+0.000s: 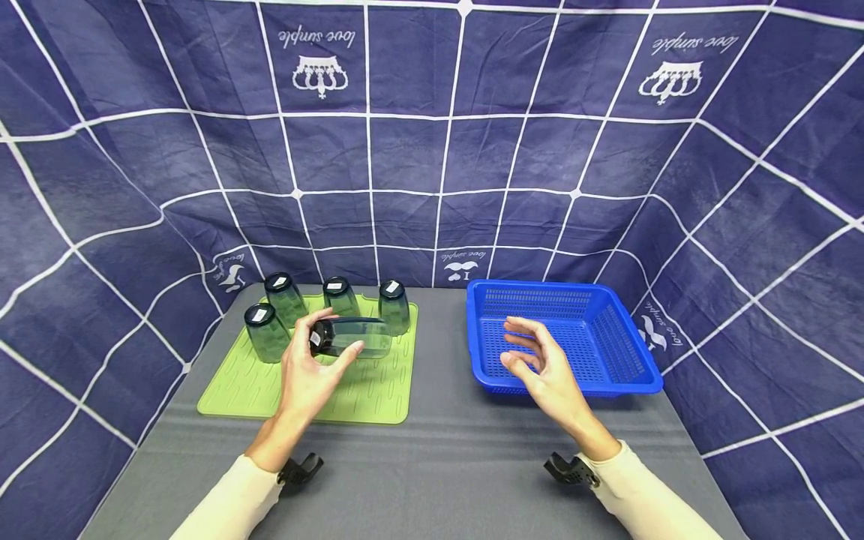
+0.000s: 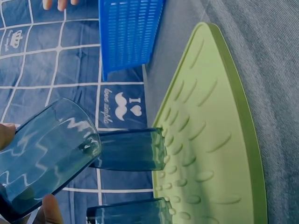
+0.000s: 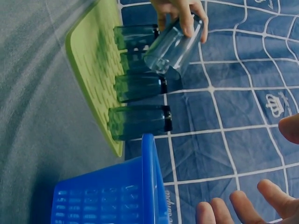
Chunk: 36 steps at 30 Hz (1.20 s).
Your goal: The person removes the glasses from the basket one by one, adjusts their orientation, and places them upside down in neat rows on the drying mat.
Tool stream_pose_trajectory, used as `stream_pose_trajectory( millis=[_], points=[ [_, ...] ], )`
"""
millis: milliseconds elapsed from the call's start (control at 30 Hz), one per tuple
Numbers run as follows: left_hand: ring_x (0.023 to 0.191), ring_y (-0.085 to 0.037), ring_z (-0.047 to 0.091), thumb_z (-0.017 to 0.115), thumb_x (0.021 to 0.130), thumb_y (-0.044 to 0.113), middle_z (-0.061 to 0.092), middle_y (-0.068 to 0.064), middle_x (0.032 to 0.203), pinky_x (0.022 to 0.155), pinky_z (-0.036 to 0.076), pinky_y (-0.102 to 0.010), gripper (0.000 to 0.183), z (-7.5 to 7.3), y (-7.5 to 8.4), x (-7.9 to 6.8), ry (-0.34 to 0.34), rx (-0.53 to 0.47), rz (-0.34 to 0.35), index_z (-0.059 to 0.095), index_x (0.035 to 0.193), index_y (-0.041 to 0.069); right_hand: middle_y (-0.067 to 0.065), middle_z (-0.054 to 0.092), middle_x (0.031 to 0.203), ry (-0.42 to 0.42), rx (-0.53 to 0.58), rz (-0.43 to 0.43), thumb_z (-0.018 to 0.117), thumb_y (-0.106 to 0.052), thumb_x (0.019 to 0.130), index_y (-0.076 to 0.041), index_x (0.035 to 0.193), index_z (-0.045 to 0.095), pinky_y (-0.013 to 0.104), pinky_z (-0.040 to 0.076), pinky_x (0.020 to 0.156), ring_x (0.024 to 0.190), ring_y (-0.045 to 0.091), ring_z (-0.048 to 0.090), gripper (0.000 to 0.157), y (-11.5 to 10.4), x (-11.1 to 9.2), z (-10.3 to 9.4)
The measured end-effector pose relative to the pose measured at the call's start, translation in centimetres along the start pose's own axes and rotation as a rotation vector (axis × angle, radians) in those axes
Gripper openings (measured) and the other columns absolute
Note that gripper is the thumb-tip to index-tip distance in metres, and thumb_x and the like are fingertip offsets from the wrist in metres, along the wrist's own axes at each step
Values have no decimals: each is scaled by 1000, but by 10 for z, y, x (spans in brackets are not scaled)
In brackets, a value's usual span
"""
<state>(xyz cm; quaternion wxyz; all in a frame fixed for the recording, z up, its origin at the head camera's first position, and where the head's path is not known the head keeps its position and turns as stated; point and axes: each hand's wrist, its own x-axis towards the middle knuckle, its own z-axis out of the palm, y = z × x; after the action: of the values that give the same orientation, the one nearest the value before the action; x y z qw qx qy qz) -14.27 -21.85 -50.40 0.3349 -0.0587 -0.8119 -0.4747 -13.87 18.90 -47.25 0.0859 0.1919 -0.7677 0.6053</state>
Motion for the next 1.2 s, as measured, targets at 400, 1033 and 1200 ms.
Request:
stream_pose_trajectory(
  millis=[400,1033,1200],
  points=[
    [133,-36,77,107,83,13,83,-10,141,111,49,-30,84,-3,-12,3,32,44,-60,61,154,4,23,66,163,28,-91,-24,79,-3,107,-3,160,60,24,62,116,138,0,68,57,5,-2,-9],
    [121,-56,74,108,80,14,81,-24,134,104,53,-69,84,-4,-32,10,33,211,-80,67,153,13,13,68,162,45,-236,-10,83,-10,106,-11,160,63,27,61,118,140,5,66,57,13,-4,-24],
    [116,-55,72,108,79,13,81,-26,134,100,52,-69,85,-4,-37,11,30,231,-95,68,154,14,7,68,160,39,-318,4,84,-16,107,-17,158,67,45,64,118,142,23,68,54,12,-5,-27]
  ],
)
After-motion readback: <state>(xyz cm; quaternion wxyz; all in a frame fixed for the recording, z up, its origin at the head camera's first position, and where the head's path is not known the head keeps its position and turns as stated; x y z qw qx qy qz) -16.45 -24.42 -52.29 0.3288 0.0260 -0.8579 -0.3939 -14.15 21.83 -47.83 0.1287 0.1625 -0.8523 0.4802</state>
